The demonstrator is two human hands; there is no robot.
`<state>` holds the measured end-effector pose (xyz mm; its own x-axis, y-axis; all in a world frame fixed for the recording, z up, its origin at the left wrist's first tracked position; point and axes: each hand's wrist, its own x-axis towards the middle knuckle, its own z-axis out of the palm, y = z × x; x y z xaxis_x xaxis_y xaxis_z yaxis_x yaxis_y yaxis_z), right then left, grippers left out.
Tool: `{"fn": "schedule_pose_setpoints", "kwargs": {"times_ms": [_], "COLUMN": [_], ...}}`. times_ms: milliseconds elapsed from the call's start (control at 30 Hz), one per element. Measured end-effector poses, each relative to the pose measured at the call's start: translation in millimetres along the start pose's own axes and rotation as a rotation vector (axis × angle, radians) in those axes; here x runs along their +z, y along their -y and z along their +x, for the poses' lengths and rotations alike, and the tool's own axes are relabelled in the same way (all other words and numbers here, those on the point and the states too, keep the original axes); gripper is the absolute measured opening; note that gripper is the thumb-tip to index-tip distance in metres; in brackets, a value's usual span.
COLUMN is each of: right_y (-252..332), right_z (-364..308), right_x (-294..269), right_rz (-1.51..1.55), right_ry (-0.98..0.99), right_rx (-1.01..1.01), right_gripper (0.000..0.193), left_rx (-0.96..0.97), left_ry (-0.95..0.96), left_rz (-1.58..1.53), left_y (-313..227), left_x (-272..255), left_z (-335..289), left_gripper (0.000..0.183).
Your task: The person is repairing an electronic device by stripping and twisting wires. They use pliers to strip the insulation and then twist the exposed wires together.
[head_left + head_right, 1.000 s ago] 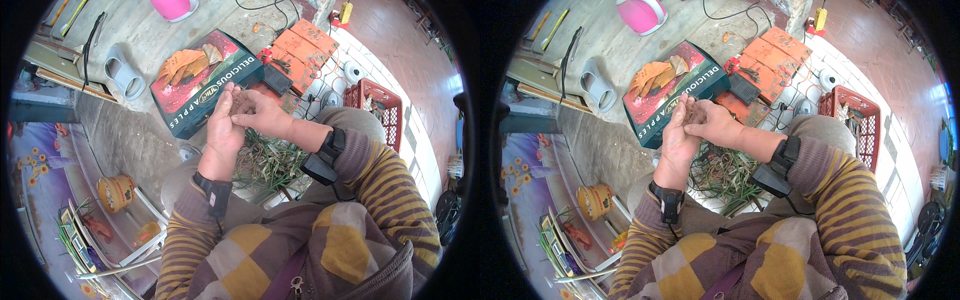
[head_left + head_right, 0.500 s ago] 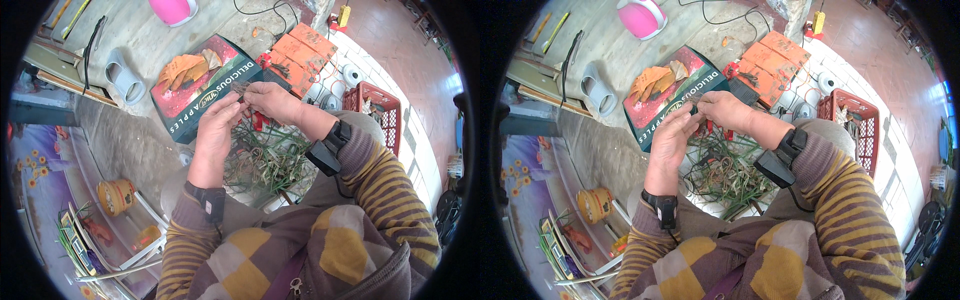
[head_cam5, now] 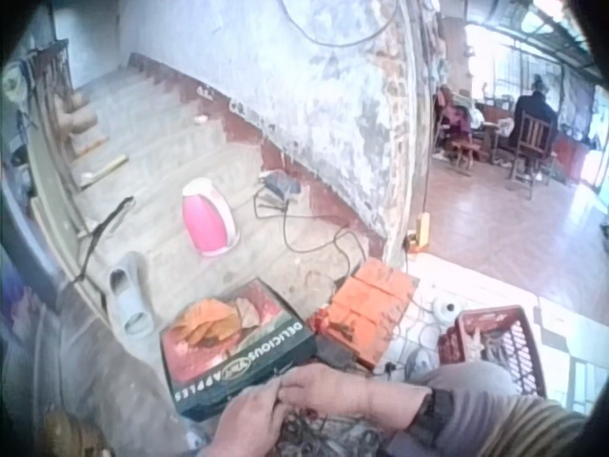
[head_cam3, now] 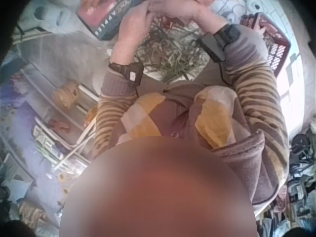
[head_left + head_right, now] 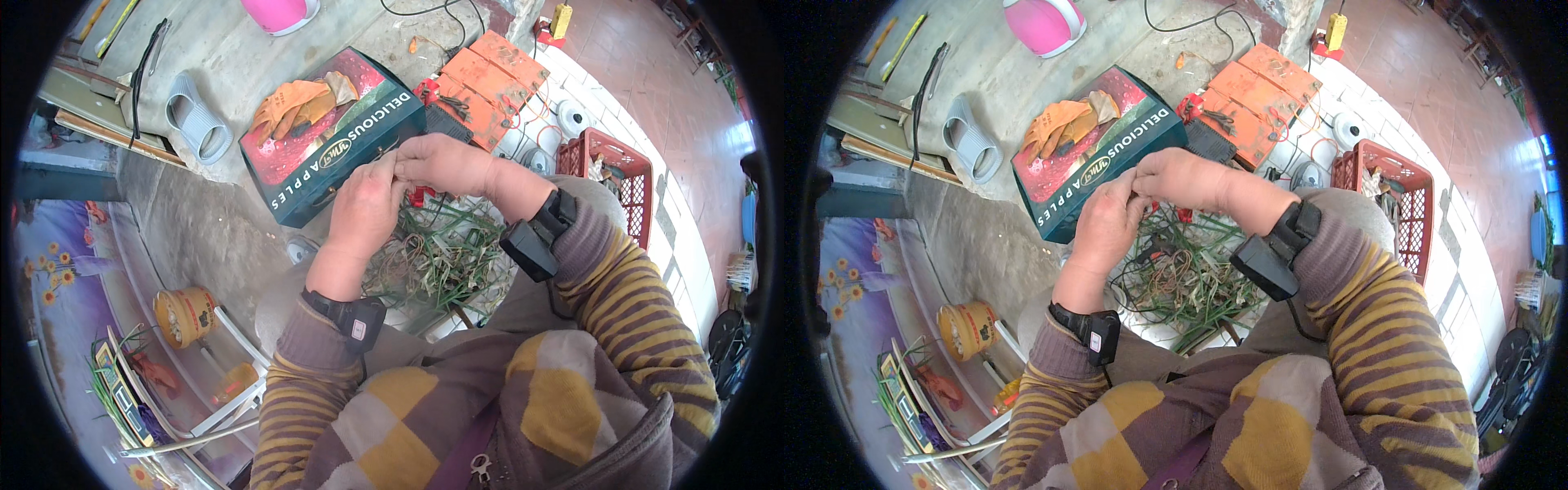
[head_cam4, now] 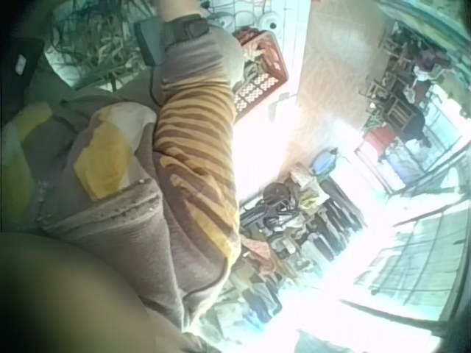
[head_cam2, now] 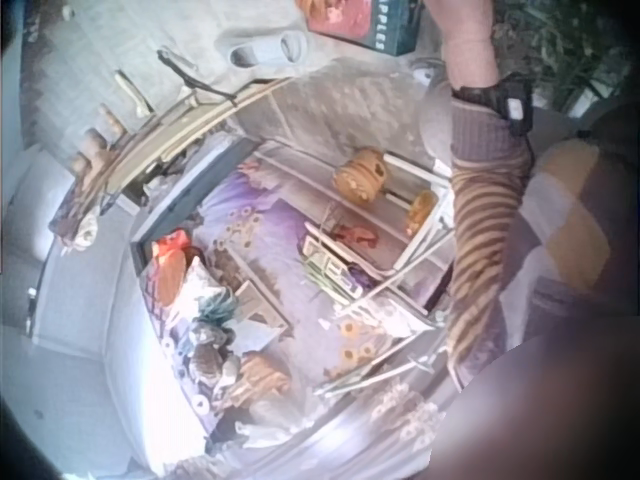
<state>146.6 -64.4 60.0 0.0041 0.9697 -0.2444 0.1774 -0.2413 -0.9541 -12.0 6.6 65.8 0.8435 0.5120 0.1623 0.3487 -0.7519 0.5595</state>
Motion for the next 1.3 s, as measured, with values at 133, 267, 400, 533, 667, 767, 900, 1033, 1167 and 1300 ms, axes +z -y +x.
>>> {"fn": "schedule_pose_setpoints", "kwargs": {"times_ms": [133, 267, 400, 533, 667, 767, 900, 1033, 1167, 1300], "right_y": [3.1, -2.1, -5.3, -5.6, -9.7, -14.3, -18.5, -15.6, -7.1, 1.4], "right_z": [-1.7, 4.1, 6.3, 7.0, 8.6, 11.3, 13.0, 10.3, 3.7, 0.5], "right_x": [-4.6, -7.4, -9.0, -4.7, -3.0, -2.3, 1.9, 3.9, 9.1, 8.4], "right_rz": [0.515, 0.587, 0.638, 0.711, 0.739, 0.853, 1.026, 0.980, 0.904, 0.697], "right_ry": [0.093, 0.053, -0.014, -0.033, 0.004, 0.088, 0.227, 0.193, 0.047, -0.040], "right_rx": [0.196, 0.044, 0.005, 0.067, 0.086, 0.095, 0.146, 0.248, 0.173, 0.165], "right_gripper": [0.018, 0.017, 0.014, 0.013, 0.012, 0.013, 0.015, 0.013, 0.010, 0.014], "left_rx": [-0.166, -0.394, -0.361, -0.392, -0.416, -0.395, -0.396, -0.468, -0.575, -0.580], "left_ry": [0.093, 0.202, 0.095, 0.032, 0.040, 0.042, 0.051, 0.061, -0.134, -0.146], "left_rz": [-0.253, -1.182, -1.694, -1.731, -1.825, -1.776, -1.741, -1.691, -1.521, -1.408], "left_y": [9.0, 15.5, 18.4, 21.6, 17.7, 12.3, 8.7, 11.4, 9.6, 9.8], "left_x": [1.1, -8.1, -5.5, -0.9, 4.3, 6.0, 7.2, 4.8, 6.8, 5.6], "left_z": [-2.3, -3.7, -0.7, -0.6, 0.4, 2.9, 3.6, 3.5, 4.3, 4.5], "left_gripper": [0.016, 0.018, 0.024, 0.025, 0.030, 0.035, 0.036, 0.031, 0.026, 0.023]}}
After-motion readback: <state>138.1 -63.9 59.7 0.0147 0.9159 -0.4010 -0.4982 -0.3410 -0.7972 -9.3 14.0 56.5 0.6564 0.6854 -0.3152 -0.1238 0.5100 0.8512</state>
